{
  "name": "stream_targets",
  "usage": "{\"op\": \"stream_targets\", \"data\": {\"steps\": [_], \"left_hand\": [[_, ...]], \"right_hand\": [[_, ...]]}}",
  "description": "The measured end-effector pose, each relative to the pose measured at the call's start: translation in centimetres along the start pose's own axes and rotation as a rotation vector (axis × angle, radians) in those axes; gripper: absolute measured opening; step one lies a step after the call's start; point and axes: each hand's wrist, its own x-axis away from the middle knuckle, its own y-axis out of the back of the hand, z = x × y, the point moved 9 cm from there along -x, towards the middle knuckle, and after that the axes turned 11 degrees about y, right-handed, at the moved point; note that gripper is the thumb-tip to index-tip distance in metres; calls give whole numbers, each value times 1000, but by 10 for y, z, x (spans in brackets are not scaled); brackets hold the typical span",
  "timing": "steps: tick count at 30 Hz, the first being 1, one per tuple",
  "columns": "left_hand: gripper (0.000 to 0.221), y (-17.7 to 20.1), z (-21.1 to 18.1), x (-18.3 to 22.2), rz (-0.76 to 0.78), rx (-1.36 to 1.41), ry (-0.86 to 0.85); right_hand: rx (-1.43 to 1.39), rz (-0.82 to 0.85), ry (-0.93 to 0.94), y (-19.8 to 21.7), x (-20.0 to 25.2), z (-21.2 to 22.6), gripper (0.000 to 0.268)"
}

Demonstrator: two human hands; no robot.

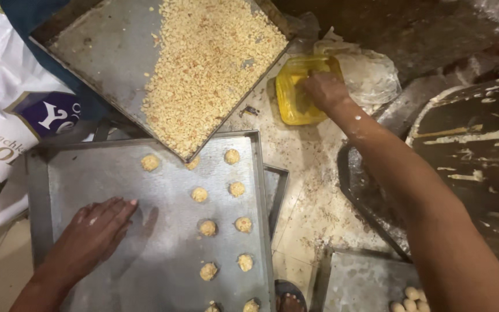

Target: The person picks up small dough balls, sometimes dipping them in a yellow liquid container, and arranges them in rows on metal trays placed on the floor.

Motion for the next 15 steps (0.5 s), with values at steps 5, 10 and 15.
{"op": "stream_targets", "data": {"steps": [5,10,15], "left_hand": [[54,7,-3,-24,-13,64,19],[55,17,-7,-27,-34,37,33],[57,23,-7,-15,-15,27,12]], "right_hand": [[-81,5,-26,36,-1,18,18],[-608,-316,-248,90,49,22,30],[-1084,-514,-201,130,43,67,35]]}}
